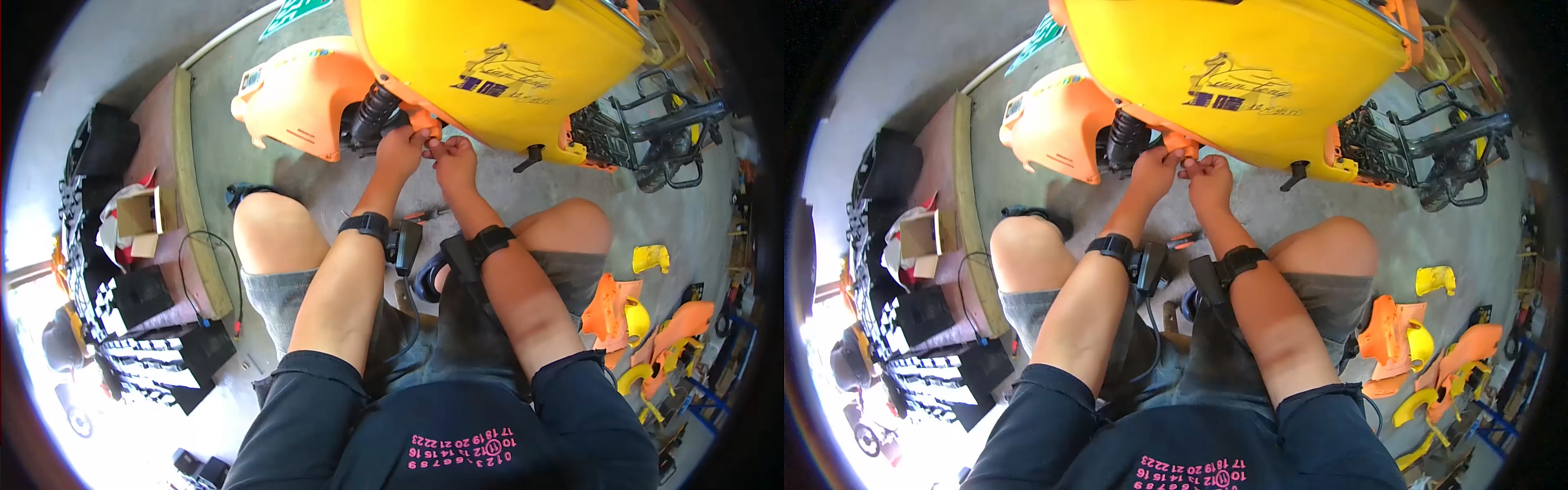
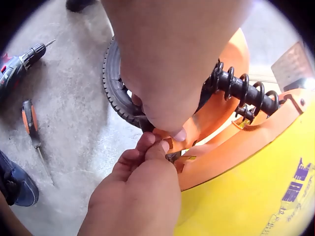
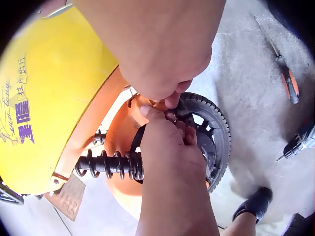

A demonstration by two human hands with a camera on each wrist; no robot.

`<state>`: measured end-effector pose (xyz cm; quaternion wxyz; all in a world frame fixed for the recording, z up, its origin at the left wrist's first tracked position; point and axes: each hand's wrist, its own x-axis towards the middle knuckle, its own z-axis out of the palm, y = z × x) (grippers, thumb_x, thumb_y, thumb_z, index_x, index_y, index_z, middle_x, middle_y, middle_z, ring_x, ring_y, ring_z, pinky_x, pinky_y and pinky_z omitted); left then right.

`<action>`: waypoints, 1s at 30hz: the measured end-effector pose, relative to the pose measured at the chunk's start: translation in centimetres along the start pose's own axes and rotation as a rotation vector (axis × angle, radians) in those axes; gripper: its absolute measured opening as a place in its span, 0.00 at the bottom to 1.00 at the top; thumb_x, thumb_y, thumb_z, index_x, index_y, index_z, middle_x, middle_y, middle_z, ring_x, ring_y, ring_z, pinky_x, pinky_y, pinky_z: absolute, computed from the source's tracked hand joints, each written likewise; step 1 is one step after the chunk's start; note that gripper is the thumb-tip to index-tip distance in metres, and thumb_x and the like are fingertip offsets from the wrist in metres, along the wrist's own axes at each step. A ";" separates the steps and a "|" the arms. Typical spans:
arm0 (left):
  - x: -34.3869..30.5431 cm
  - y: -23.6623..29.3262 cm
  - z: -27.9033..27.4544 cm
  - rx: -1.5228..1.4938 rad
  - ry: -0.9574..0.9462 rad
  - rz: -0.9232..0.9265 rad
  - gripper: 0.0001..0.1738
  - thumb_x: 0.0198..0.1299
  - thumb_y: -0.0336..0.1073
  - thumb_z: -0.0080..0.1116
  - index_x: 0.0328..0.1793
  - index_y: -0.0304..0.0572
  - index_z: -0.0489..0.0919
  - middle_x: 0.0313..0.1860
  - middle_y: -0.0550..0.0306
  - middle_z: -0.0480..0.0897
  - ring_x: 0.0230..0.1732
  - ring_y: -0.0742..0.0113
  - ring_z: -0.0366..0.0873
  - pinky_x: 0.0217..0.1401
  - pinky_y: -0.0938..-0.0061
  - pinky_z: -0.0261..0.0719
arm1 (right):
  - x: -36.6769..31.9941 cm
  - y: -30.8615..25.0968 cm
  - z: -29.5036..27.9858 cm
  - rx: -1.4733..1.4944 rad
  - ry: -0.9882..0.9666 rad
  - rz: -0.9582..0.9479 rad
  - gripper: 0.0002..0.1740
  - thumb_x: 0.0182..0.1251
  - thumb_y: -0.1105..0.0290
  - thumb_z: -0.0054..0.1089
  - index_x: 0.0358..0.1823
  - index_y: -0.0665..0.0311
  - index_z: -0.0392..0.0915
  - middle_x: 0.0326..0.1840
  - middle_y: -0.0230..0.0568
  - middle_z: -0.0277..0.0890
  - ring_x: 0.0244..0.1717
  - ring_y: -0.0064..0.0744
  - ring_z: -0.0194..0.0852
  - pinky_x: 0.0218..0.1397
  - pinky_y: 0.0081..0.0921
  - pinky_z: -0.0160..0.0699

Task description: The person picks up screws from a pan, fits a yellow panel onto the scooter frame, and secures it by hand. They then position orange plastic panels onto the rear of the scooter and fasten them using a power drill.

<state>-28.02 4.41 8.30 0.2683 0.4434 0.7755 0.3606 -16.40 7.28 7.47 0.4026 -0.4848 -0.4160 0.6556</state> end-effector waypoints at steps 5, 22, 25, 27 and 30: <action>0.2 0.0 0.4 -0.157 -0.033 -0.040 0.19 0.66 0.46 0.57 0.42 0.33 0.84 0.29 0.43 0.85 0.33 0.52 0.86 0.37 0.64 0.81 | -0.2 0.4 1.2 0.093 0.140 0.062 0.15 0.67 0.73 0.63 0.47 0.69 0.66 0.34 0.46 0.80 0.34 0.33 0.84 0.26 0.22 0.76; -0.8 2.3 -0.6 -0.120 -0.001 -0.038 0.17 0.66 0.43 0.58 0.39 0.33 0.83 0.28 0.44 0.84 0.26 0.57 0.80 0.32 0.65 0.75 | -0.4 0.4 1.2 0.212 0.068 0.260 0.09 0.73 0.70 0.57 0.39 0.71 0.79 0.31 0.37 0.81 0.27 0.25 0.78 0.32 0.23 0.78; -0.9 1.7 -0.1 -0.193 0.043 -0.013 0.17 0.66 0.43 0.59 0.36 0.33 0.83 0.25 0.47 0.83 0.24 0.64 0.78 0.30 0.67 0.74 | -0.2 0.7 1.1 0.208 0.053 0.229 0.10 0.72 0.70 0.58 0.38 0.71 0.79 0.31 0.38 0.81 0.27 0.25 0.77 0.31 0.22 0.77; -0.5 0.8 0.2 -0.147 0.050 0.012 0.17 0.66 0.43 0.59 0.36 0.33 0.82 0.24 0.48 0.83 0.24 0.65 0.78 0.30 0.67 0.74 | -0.4 -0.4 0.9 0.013 0.036 0.213 0.10 0.71 0.70 0.59 0.37 0.70 0.80 0.29 0.38 0.81 0.25 0.25 0.76 0.31 0.22 0.76; -0.6 0.8 0.1 -0.087 0.057 0.032 0.16 0.66 0.43 0.59 0.38 0.34 0.83 0.25 0.47 0.84 0.25 0.61 0.81 0.31 0.66 0.76 | -0.1 -0.6 1.1 0.088 0.055 0.271 0.10 0.71 0.68 0.60 0.35 0.69 0.80 0.27 0.38 0.81 0.23 0.24 0.74 0.27 0.21 0.73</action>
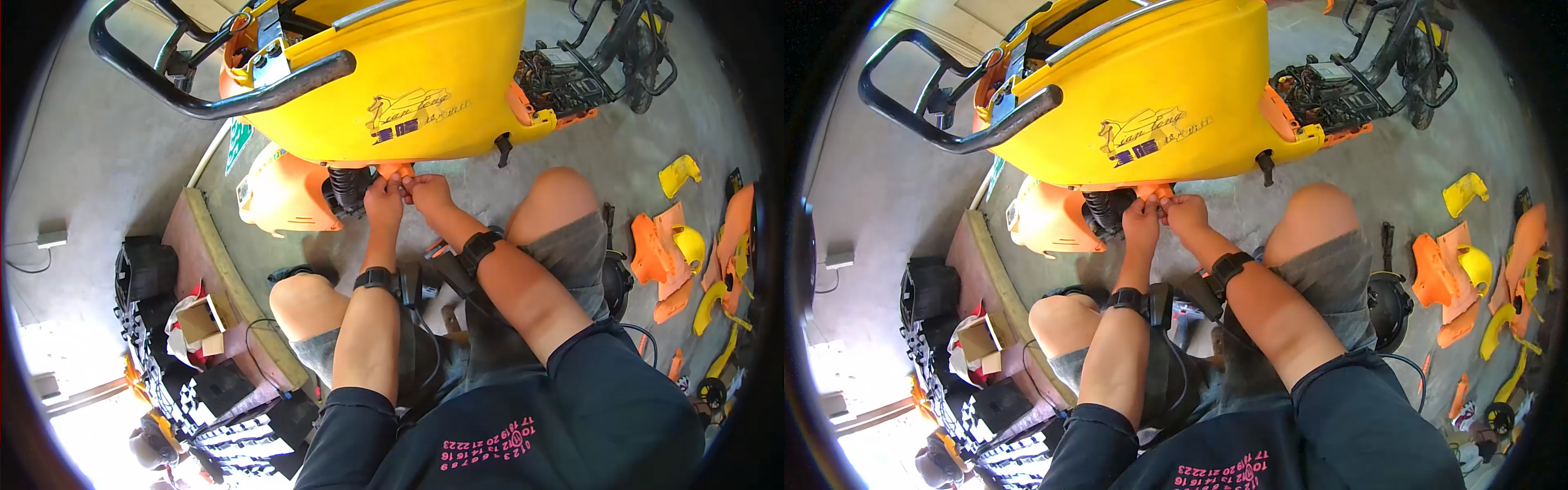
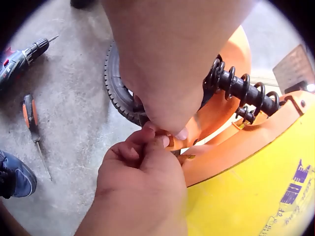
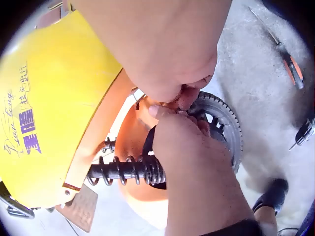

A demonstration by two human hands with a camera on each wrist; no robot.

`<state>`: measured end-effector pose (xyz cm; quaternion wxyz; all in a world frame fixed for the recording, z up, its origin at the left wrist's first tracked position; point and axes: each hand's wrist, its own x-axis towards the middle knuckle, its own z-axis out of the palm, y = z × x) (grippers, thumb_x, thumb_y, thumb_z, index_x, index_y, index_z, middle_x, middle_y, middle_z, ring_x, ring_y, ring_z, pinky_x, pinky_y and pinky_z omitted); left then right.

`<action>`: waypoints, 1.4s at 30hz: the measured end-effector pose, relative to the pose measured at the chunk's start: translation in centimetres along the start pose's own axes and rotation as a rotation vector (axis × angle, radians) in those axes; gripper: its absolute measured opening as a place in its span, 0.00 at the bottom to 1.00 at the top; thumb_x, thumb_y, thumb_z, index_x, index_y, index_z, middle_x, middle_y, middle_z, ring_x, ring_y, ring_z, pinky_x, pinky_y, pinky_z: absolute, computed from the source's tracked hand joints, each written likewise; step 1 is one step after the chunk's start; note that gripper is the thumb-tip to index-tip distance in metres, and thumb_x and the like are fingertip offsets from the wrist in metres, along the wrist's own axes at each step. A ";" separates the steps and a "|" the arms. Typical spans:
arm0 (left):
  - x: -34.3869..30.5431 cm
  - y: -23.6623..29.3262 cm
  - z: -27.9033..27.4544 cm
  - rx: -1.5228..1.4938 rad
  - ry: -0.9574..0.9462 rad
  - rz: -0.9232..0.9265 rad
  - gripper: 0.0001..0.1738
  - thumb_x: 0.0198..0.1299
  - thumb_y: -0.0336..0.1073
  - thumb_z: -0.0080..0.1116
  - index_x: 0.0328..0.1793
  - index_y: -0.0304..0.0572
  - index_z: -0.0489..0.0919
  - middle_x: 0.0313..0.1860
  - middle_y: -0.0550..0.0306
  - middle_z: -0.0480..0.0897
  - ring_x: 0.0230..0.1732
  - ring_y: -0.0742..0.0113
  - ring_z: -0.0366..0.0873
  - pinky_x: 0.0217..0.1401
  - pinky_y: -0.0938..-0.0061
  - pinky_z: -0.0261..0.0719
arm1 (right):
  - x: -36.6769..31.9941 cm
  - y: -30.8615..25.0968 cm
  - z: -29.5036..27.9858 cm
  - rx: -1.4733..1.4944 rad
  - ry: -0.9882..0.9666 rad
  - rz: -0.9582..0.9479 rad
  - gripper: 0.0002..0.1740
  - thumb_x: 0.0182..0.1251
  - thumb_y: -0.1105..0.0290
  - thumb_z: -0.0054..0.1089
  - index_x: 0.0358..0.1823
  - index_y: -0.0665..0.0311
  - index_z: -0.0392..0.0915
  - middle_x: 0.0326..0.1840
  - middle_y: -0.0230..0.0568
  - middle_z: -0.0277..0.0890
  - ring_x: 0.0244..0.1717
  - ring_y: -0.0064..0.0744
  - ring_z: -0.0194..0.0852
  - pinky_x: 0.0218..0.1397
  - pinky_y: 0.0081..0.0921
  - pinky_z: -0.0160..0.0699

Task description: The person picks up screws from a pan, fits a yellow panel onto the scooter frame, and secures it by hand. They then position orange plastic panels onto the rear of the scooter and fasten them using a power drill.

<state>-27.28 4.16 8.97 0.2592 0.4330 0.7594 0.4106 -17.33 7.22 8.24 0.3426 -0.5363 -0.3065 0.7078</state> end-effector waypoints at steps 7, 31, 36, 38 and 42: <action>0.5 -0.7 0.0 0.034 -0.033 -0.034 0.16 0.66 0.42 0.58 0.38 0.33 0.83 0.27 0.44 0.85 0.27 0.57 0.84 0.32 0.65 0.77 | -0.7 -0.8 0.2 0.060 0.011 0.081 0.10 0.70 0.67 0.60 0.34 0.66 0.79 0.27 0.36 0.81 0.22 0.20 0.71 0.20 0.20 0.64; 0.6 -1.3 0.1 0.081 -0.026 0.133 0.20 0.70 0.43 0.54 0.36 0.31 0.81 0.25 0.47 0.83 0.26 0.66 0.79 0.30 0.68 0.74 | -0.3 2.0 0.4 -0.042 0.058 -0.168 0.12 0.70 0.67 0.59 0.34 0.70 0.82 0.24 0.38 0.80 0.21 0.26 0.74 0.26 0.25 0.74; 0.9 -2.5 0.8 0.138 0.009 0.093 0.19 0.68 0.43 0.56 0.36 0.30 0.80 0.25 0.44 0.82 0.25 0.63 0.79 0.30 0.66 0.74 | -0.7 1.2 0.7 -0.105 0.099 -0.175 0.11 0.71 0.68 0.59 0.35 0.70 0.81 0.25 0.37 0.81 0.21 0.23 0.74 0.25 0.23 0.74; 1.0 -2.1 0.7 0.130 0.007 0.069 0.18 0.68 0.42 0.57 0.35 0.30 0.80 0.25 0.44 0.82 0.25 0.63 0.79 0.29 0.66 0.74 | -0.8 1.2 0.9 -0.088 0.115 -0.162 0.11 0.70 0.68 0.60 0.35 0.71 0.82 0.25 0.37 0.81 0.21 0.24 0.75 0.25 0.23 0.74; 0.7 -1.6 0.4 0.075 -0.002 0.087 0.18 0.68 0.42 0.57 0.35 0.30 0.81 0.24 0.46 0.82 0.24 0.66 0.78 0.28 0.67 0.74 | -1.2 0.4 0.8 -0.203 0.159 -0.163 0.12 0.70 0.69 0.60 0.33 0.72 0.82 0.24 0.38 0.81 0.20 0.24 0.75 0.24 0.23 0.74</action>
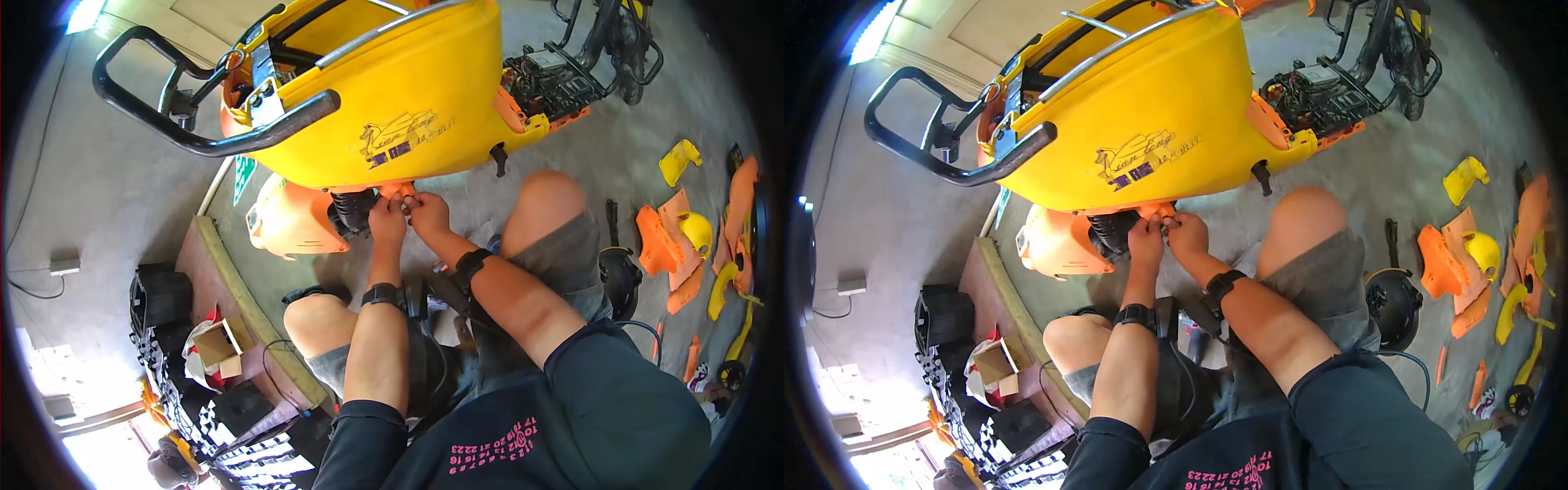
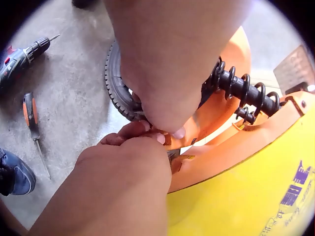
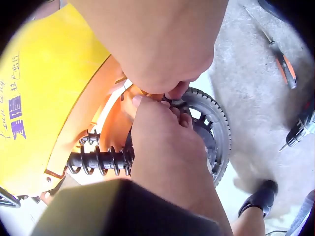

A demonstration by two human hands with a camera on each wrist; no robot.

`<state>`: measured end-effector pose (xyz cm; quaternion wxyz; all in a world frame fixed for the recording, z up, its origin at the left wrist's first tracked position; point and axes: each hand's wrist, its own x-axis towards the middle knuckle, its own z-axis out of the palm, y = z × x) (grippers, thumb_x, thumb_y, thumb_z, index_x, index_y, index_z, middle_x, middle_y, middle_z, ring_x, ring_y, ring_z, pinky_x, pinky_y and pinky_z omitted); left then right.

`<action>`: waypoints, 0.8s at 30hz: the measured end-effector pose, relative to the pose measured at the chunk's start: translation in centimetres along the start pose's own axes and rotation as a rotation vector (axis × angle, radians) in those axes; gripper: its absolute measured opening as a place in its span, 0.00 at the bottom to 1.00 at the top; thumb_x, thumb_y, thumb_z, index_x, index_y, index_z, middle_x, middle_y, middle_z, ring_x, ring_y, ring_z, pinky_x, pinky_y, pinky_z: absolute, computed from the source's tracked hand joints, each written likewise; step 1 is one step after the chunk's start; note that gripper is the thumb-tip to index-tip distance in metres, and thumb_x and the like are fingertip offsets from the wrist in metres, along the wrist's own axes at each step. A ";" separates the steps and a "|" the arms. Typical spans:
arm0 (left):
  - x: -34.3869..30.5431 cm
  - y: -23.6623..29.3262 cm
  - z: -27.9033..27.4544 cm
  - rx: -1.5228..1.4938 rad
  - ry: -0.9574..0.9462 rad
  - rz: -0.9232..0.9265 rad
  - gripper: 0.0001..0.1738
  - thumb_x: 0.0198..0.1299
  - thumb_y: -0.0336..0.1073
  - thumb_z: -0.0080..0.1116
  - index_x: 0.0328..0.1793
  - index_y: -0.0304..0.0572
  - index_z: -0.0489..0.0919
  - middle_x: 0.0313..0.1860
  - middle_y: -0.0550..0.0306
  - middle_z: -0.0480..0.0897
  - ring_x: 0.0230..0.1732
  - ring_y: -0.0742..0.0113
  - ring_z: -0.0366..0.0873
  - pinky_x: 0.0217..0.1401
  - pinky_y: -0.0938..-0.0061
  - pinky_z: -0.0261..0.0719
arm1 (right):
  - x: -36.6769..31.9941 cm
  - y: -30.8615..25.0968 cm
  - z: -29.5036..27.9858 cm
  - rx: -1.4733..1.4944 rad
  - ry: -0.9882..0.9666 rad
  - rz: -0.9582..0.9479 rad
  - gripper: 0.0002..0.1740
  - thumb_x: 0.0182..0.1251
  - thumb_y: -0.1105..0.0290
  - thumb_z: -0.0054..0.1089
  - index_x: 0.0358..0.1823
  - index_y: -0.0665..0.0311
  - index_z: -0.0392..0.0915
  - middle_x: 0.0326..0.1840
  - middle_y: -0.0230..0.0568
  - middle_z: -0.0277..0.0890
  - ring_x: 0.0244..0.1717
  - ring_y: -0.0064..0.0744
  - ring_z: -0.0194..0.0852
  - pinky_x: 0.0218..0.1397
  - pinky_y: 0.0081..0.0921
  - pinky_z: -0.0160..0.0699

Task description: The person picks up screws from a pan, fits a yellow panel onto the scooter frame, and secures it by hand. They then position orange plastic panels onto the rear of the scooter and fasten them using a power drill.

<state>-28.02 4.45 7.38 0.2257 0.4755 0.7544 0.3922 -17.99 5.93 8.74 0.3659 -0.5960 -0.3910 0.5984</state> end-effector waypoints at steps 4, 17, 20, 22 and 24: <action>0.2 0.7 -0.8 -0.039 -0.009 0.040 0.18 0.68 0.41 0.57 0.38 0.29 0.81 0.24 0.49 0.82 0.24 0.69 0.77 0.28 0.68 0.74 | 0.4 0.4 0.2 0.016 0.000 -0.024 0.13 0.69 0.68 0.61 0.31 0.72 0.81 0.23 0.39 0.81 0.18 0.25 0.74 0.24 0.23 0.74; 0.7 -1.4 -1.1 -0.054 -0.117 -0.078 0.19 0.69 0.42 0.55 0.36 0.30 0.81 0.26 0.40 0.82 0.27 0.54 0.82 0.31 0.63 0.75 | 0.6 1.5 0.2 -0.238 -0.033 -0.269 0.19 0.69 0.60 0.58 0.29 0.70 0.83 0.22 0.44 0.81 0.21 0.35 0.80 0.28 0.32 0.77; 0.3 -0.8 -0.8 -0.131 -0.148 -0.051 0.19 0.72 0.43 0.52 0.40 0.29 0.80 0.26 0.54 0.82 0.29 0.73 0.77 0.32 0.73 0.76 | 0.5 0.7 -0.7 -0.199 -0.073 -0.188 0.17 0.70 0.62 0.57 0.31 0.71 0.83 0.23 0.41 0.82 0.18 0.28 0.78 0.24 0.27 0.76; 0.0 -0.5 -0.7 -0.102 -0.122 -0.036 0.19 0.71 0.43 0.52 0.41 0.30 0.81 0.29 0.45 0.83 0.32 0.58 0.80 0.34 0.65 0.76 | 0.4 0.2 -0.9 -0.154 -0.109 -0.112 0.17 0.70 0.62 0.58 0.32 0.72 0.83 0.24 0.41 0.83 0.18 0.28 0.78 0.24 0.26 0.76; 0.2 -0.3 -0.3 -0.083 -0.098 -0.010 0.19 0.69 0.43 0.53 0.42 0.31 0.81 0.32 0.36 0.83 0.34 0.43 0.83 0.36 0.58 0.77 | 0.7 -0.4 -1.5 -0.098 -0.181 -0.043 0.17 0.70 0.63 0.58 0.32 0.72 0.83 0.24 0.41 0.83 0.20 0.27 0.79 0.24 0.24 0.76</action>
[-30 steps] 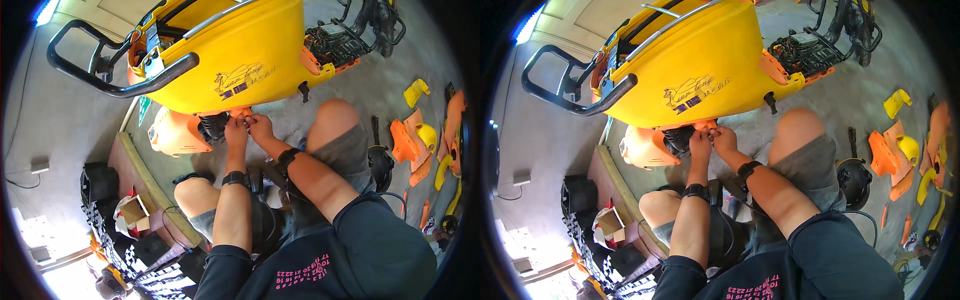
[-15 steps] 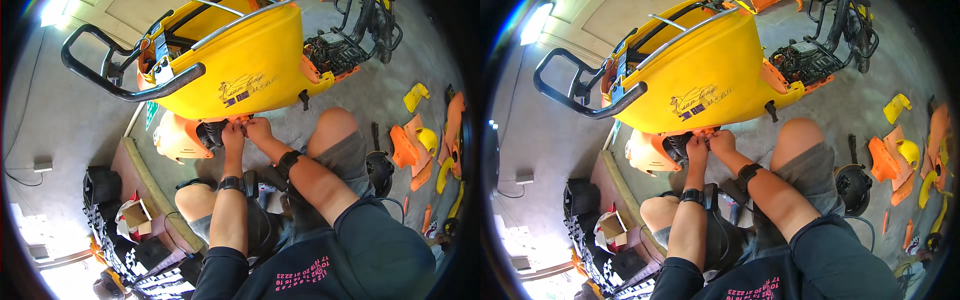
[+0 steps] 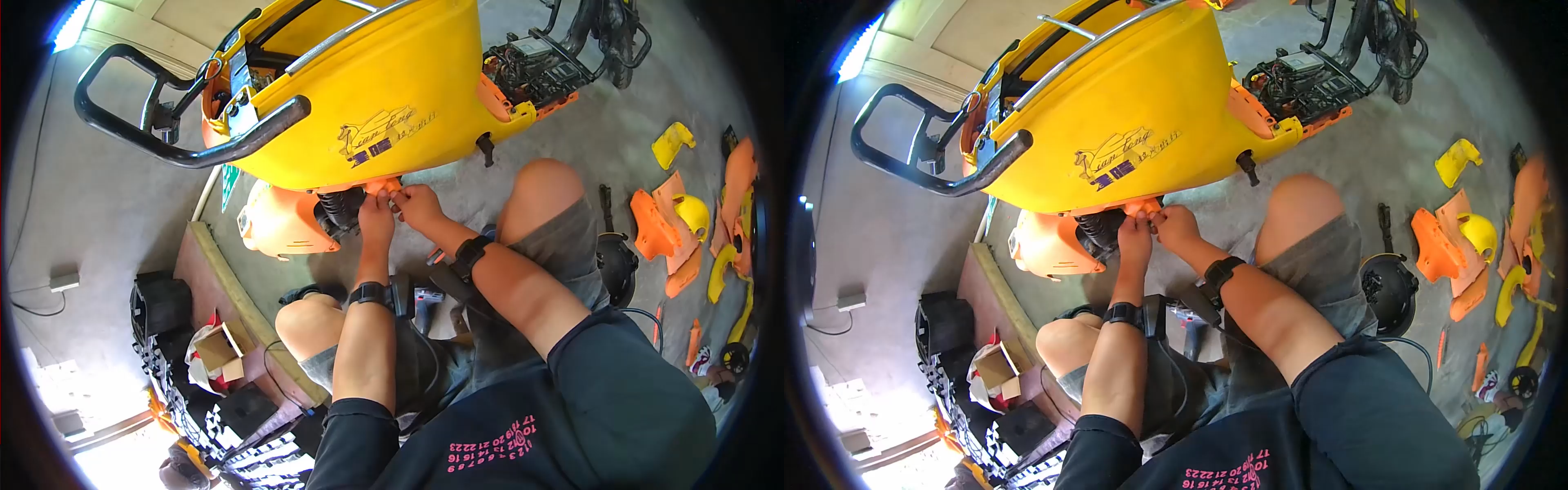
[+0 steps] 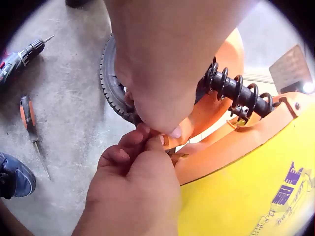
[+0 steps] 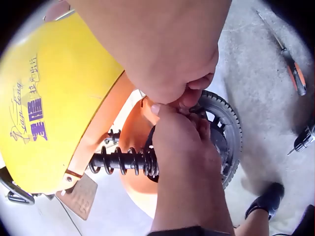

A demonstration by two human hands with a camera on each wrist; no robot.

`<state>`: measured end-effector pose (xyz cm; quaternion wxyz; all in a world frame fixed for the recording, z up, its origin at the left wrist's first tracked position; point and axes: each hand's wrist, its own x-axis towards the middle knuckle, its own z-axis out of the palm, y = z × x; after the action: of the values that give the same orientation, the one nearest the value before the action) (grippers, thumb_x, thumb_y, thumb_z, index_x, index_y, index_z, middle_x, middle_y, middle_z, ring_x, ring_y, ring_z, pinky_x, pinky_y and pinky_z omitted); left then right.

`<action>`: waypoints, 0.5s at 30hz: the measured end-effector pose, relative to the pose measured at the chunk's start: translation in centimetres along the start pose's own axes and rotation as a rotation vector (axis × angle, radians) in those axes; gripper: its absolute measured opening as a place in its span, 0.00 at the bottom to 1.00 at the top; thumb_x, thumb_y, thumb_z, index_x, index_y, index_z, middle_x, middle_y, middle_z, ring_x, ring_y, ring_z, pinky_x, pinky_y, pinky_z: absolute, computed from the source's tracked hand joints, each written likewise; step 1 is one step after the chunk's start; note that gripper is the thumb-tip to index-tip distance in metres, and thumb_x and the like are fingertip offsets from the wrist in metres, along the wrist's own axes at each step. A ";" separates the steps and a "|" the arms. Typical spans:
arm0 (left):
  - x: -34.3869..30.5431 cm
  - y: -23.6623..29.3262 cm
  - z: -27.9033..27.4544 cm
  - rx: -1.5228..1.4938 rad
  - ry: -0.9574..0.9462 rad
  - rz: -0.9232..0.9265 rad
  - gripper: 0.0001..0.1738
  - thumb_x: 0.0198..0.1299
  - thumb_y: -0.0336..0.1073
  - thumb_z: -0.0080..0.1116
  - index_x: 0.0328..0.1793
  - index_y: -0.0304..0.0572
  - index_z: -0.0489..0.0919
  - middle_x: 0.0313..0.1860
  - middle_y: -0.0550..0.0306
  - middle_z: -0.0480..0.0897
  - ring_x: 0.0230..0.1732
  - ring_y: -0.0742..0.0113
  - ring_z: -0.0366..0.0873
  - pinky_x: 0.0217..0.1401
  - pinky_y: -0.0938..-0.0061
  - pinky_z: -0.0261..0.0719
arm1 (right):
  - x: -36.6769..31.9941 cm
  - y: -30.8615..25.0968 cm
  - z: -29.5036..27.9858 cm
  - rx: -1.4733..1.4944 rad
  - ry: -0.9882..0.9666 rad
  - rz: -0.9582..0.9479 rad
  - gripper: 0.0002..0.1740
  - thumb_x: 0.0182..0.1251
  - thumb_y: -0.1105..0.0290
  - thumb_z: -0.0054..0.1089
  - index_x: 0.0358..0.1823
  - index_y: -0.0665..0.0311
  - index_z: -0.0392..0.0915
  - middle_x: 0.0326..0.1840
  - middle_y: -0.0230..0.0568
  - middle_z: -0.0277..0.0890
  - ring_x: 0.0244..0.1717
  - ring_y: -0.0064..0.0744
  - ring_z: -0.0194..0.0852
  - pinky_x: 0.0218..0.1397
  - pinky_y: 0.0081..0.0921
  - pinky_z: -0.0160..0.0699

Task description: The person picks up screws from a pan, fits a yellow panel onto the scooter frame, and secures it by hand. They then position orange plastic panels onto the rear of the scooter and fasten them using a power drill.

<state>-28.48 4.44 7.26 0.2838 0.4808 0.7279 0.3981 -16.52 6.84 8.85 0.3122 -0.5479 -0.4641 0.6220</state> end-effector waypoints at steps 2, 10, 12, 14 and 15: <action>0.3 0.2 0.0 0.114 0.013 -0.050 0.18 0.69 0.43 0.52 0.44 0.33 0.82 0.34 0.35 0.83 0.39 0.38 0.83 0.40 0.55 0.78 | 0.0 -0.5 -0.5 -0.009 -0.006 -0.002 0.16 0.70 0.64 0.59 0.32 0.72 0.83 0.25 0.41 0.83 0.20 0.26 0.79 0.24 0.24 0.76; 0.1 0.9 -0.6 0.074 -0.024 0.019 0.17 0.70 0.41 0.52 0.44 0.32 0.81 0.33 0.42 0.85 0.34 0.51 0.84 0.38 0.63 0.78 | -0.4 0.1 0.5 0.066 0.040 -0.022 0.17 0.69 0.62 0.59 0.32 0.72 0.81 0.24 0.41 0.82 0.17 0.29 0.77 0.23 0.26 0.76; 0.1 1.0 -1.0 0.042 -0.048 0.028 0.17 0.70 0.41 0.52 0.44 0.32 0.81 0.34 0.41 0.85 0.35 0.49 0.84 0.39 0.63 0.78 | -0.8 -0.4 0.3 -0.003 0.060 -0.054 0.17 0.69 0.62 0.59 0.32 0.72 0.81 0.24 0.41 0.82 0.17 0.28 0.77 0.23 0.26 0.76; 0.3 1.1 -1.1 0.074 -0.091 -0.001 0.18 0.70 0.43 0.53 0.44 0.31 0.81 0.34 0.41 0.84 0.36 0.47 0.84 0.39 0.62 0.78 | -0.9 -0.6 0.1 -0.011 0.038 -0.021 0.17 0.71 0.62 0.58 0.33 0.71 0.81 0.25 0.40 0.82 0.18 0.27 0.77 0.24 0.25 0.76; 0.3 1.2 -1.0 0.071 -0.082 -0.004 0.18 0.70 0.43 0.53 0.44 0.31 0.81 0.34 0.41 0.84 0.36 0.47 0.84 0.39 0.62 0.78 | -0.9 -0.8 0.0 -0.015 0.026 0.012 0.18 0.72 0.61 0.57 0.34 0.71 0.81 0.26 0.39 0.82 0.19 0.25 0.76 0.25 0.24 0.76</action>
<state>-28.87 4.67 8.77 0.2969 0.5053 0.7302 0.3512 -16.47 6.35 9.88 0.3105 -0.5612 -0.4612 0.6132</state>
